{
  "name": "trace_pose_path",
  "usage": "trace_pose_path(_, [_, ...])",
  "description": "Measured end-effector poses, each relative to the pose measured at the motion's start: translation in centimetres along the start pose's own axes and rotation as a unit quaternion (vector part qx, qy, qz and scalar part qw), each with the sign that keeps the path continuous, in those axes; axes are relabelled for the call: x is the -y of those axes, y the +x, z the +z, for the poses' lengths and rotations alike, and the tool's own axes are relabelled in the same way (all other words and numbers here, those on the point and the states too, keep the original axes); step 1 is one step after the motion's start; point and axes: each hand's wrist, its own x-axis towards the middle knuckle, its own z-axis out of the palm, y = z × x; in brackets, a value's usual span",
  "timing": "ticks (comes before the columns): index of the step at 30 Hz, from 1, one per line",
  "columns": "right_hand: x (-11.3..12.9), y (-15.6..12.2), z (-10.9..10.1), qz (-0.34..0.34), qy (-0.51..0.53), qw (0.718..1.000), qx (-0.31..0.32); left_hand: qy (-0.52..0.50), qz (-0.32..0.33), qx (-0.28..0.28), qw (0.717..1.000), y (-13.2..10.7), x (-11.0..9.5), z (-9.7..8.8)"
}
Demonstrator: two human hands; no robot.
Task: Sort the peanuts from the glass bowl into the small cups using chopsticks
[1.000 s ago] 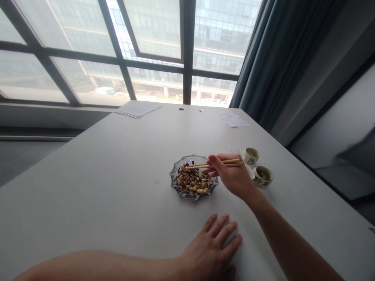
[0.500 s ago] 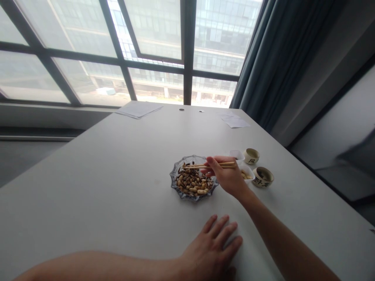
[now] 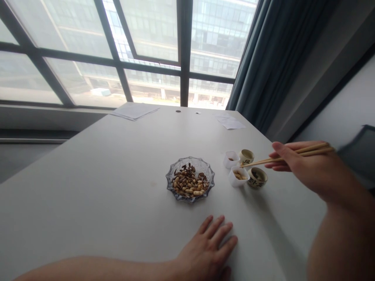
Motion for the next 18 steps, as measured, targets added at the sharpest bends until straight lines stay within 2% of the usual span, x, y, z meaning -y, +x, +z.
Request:
trace_pose_path(6, [-1.2,1.0,0.3,0.048,-0.057,0.994,0.078,0.002,0.0,0.002,1.0,-0.1,0.2,0.1])
trace_pose_path(9, [-1.3,1.0,0.5,0.029,-0.083,0.993,0.076,0.0,0.004,0.004,1.0,-0.1,0.2,0.0])
trace_pose_path(12, [-0.9,0.6,0.9,-0.009,-0.046,0.998,0.051,-0.003,0.007,0.006,1.0,-0.1,0.2,-0.1])
trace_pose_path(15, [-0.1,-0.2,2.5,-0.055,0.027,0.996,0.059,-0.002,0.005,0.005,1.0,0.0,0.1,-0.2])
trace_pose_path(18, [0.3,-1.2,5.2,-0.092,0.071,0.983,0.143,0.004,0.001,0.004,1.0,0.0,0.1,-0.1])
